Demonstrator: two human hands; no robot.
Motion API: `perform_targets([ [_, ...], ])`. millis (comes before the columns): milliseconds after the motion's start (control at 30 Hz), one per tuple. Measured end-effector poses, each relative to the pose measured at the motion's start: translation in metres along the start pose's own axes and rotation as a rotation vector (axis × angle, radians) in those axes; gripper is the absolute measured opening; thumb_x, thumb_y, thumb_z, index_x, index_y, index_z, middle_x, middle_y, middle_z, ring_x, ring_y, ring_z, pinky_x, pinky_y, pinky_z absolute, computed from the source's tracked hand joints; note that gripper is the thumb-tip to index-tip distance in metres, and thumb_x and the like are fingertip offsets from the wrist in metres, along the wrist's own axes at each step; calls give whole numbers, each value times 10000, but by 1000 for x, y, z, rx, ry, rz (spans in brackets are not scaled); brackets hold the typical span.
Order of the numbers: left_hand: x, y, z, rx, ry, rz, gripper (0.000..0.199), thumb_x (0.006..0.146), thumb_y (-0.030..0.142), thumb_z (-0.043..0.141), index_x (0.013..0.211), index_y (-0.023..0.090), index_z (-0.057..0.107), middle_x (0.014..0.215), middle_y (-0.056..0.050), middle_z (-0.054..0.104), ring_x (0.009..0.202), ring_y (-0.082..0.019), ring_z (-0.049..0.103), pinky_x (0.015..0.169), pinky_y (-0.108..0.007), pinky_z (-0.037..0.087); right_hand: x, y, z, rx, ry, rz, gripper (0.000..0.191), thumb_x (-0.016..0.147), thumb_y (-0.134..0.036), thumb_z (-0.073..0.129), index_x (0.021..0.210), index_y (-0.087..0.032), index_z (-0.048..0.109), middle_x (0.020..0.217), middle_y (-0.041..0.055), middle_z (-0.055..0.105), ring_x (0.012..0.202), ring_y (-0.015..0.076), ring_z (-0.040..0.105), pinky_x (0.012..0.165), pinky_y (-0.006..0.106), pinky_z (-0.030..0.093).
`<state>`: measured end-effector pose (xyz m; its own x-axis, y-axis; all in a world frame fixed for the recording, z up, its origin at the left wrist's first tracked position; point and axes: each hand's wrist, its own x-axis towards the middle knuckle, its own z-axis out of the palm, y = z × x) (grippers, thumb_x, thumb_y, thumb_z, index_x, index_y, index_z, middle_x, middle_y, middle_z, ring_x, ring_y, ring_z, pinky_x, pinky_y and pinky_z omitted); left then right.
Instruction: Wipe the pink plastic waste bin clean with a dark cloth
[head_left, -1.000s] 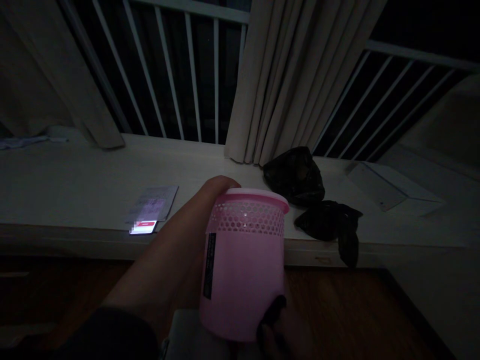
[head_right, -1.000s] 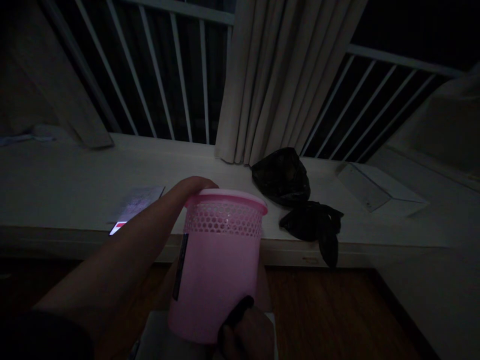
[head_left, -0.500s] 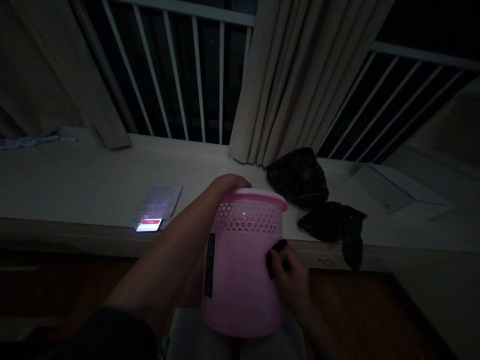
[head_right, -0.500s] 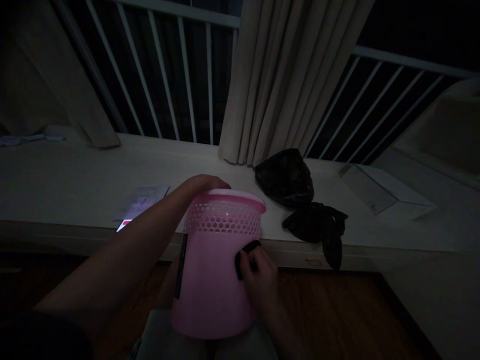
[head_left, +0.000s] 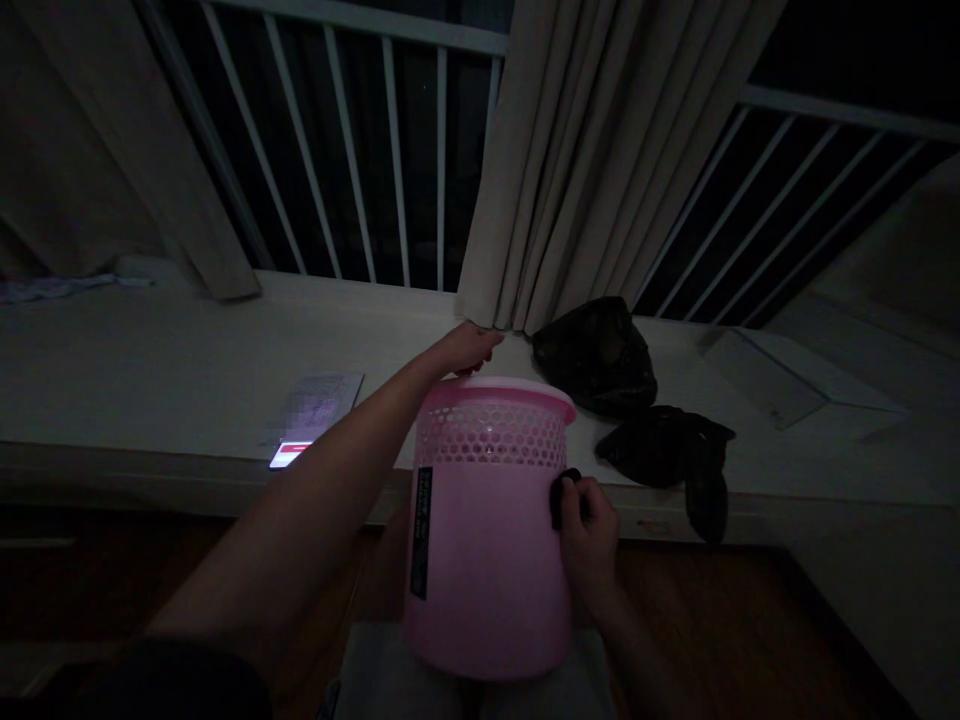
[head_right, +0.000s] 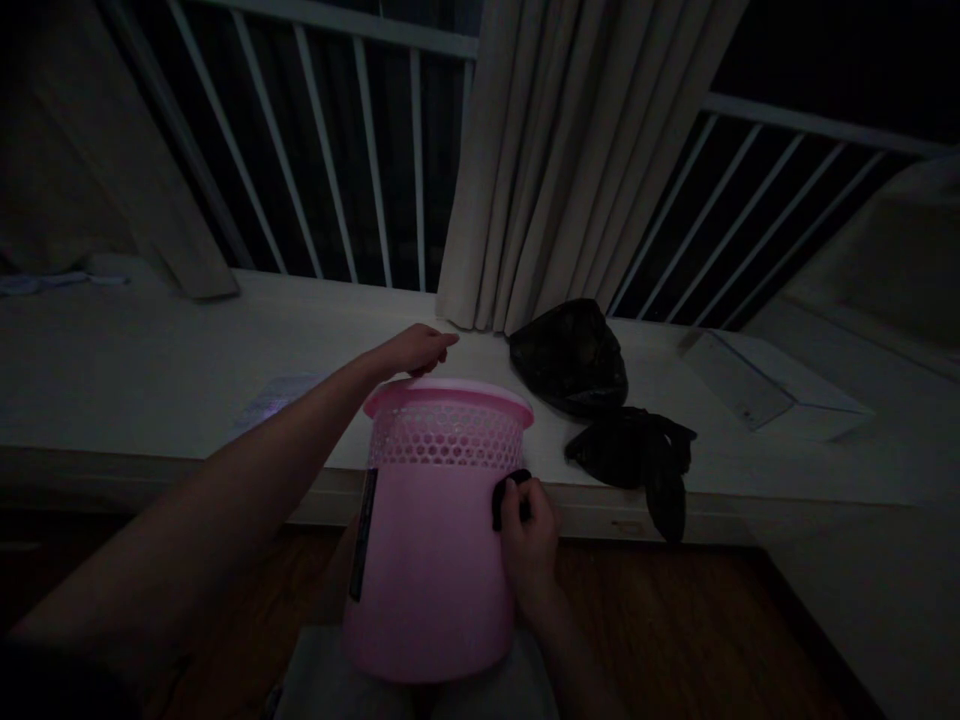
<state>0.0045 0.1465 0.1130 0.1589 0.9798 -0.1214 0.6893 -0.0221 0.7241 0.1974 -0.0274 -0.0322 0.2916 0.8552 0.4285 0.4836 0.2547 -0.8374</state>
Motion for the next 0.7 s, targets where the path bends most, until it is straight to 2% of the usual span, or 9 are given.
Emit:
perform_targets([
  [167, -14, -40, -16, -124, 40, -35, 412, 884, 465, 408, 612, 171, 503, 515, -11, 475, 457, -107, 410, 511, -255, 331, 0, 3, 2, 33, 19, 25, 417, 900, -523, 471, 611, -243, 361, 547, -71, 377, 531, 126, 368, 513, 256, 309],
  [267, -29, -70, -10, -177, 78, -26, 465, 837, 536, 407, 581, 165, 521, 541, -20, 508, 494, -118, 439, 524, -255, 336, 1, 2, 4, 53, 45, 50, 428, 897, -534, 468, 607, -246, 341, 547, -75, 353, 530, 125, 348, 510, 258, 291],
  [367, -39, -88, 2, -243, 131, -34, 528, 808, 605, 308, 613, 170, 536, 548, -22, 506, 495, -144, 471, 499, -267, 353, 0, 3, 5, 69, 52, 78, 435, 890, -548, 471, 608, -247, 335, 558, -75, 345, 540, 125, 348, 515, 259, 293],
  [500, -40, -87, 11, -295, 222, -19, 484, 763, 608, 297, 582, 193, 469, 499, 14, 394, 453, -130, 404, 455, -262, 320, -1, 6, 7, 84, 64, 127, 436, 895, -558, 457, 612, -245, 344, 566, -76, 342, 540, 123, 343, 502, 257, 285],
  [700, -35, -63, 13, -210, 278, 27, 401, 754, 515, 422, 506, 201, 395, 475, 30, 352, 485, -112, 357, 512, -263, 285, 1, 23, 6, 97, 76, 179, 428, 912, -565, 409, 634, -246, 344, 582, -80, 346, 555, 120, 350, 517, 250, 304],
])
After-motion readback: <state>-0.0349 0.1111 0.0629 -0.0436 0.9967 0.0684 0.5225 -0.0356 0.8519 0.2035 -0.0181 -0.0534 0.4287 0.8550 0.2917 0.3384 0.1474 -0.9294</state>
